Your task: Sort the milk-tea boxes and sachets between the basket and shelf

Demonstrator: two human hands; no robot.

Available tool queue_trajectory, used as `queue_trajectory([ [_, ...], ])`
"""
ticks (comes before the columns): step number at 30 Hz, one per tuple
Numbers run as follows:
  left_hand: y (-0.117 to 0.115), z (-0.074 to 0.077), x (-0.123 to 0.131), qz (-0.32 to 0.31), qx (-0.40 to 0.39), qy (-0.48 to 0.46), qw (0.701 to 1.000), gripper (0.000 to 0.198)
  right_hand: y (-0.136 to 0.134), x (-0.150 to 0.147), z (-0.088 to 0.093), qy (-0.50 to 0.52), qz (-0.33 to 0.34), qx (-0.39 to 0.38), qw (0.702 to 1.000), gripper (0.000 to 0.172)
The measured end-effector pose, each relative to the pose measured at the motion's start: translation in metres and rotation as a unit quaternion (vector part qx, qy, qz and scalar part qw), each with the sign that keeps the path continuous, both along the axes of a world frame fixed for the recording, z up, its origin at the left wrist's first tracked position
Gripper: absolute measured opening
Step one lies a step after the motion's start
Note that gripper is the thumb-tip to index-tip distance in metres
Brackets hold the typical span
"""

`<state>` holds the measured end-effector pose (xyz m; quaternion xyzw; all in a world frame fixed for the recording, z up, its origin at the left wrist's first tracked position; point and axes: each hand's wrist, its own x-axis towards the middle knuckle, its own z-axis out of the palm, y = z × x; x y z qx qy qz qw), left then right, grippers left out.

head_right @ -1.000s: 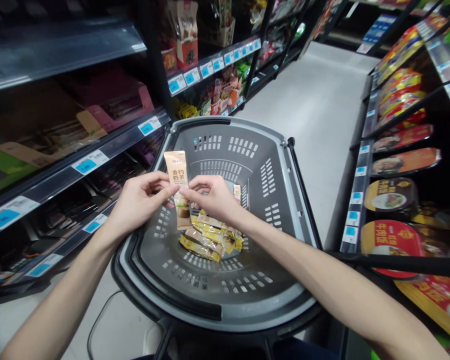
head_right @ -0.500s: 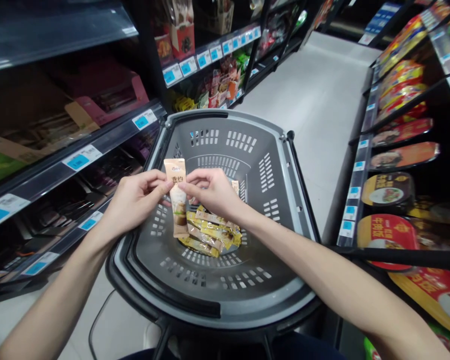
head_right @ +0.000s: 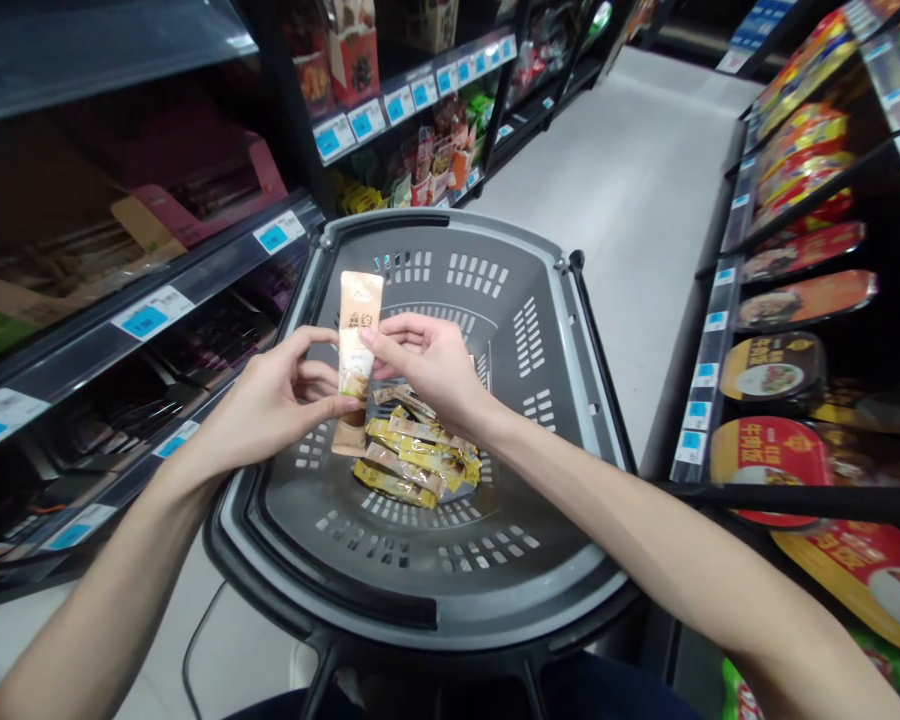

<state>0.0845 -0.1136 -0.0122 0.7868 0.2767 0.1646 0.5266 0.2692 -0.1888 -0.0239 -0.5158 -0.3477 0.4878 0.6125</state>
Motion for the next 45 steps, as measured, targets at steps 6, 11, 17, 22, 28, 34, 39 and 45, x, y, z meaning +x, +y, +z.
queue_trajectory([
  [6,0.0,-0.004,-0.002,0.047,-0.015,-0.004,0.999,0.058,-0.002,0.0,-0.002,0.005,0.106,-0.006,0.994,0.042],
  [11,-0.002,-0.002,-0.002,0.052,0.003,0.007,0.999,0.065,-0.003,-0.003,-0.004,-0.003,0.072,-0.001,0.997,0.039],
  [17,-0.001,-0.003,-0.002,0.076,-0.005,-0.007,0.997,0.066,-0.003,-0.009,-0.009,0.016,0.061,-0.019,0.998,0.039],
  [22,-0.002,0.001,-0.002,0.122,-0.022,-0.027,0.992,0.066,-0.003,-0.008,-0.008,0.042,0.075,-0.02,0.996,0.036],
  [28,-0.003,0.004,-0.001,0.118,-0.039,-0.031,0.992,0.063,-0.002,-0.009,-0.01,0.025,0.056,-0.001,0.998,0.032],
  [34,-0.003,-0.001,-0.002,0.109,-0.015,-0.03,0.994,0.055,-0.005,-0.014,-0.011,-0.014,0.021,-0.001,1.0,0.031],
  [39,-0.004,0.0,0.0,0.064,-0.009,-0.014,0.998,0.057,-0.006,-0.015,-0.009,-0.015,-0.036,0.013,0.999,0.029],
  [45,-0.004,0.003,0.001,0.043,0.026,0.036,0.998,0.064,-0.003,-0.01,-0.005,0.015,-0.059,0.012,0.998,0.031],
])
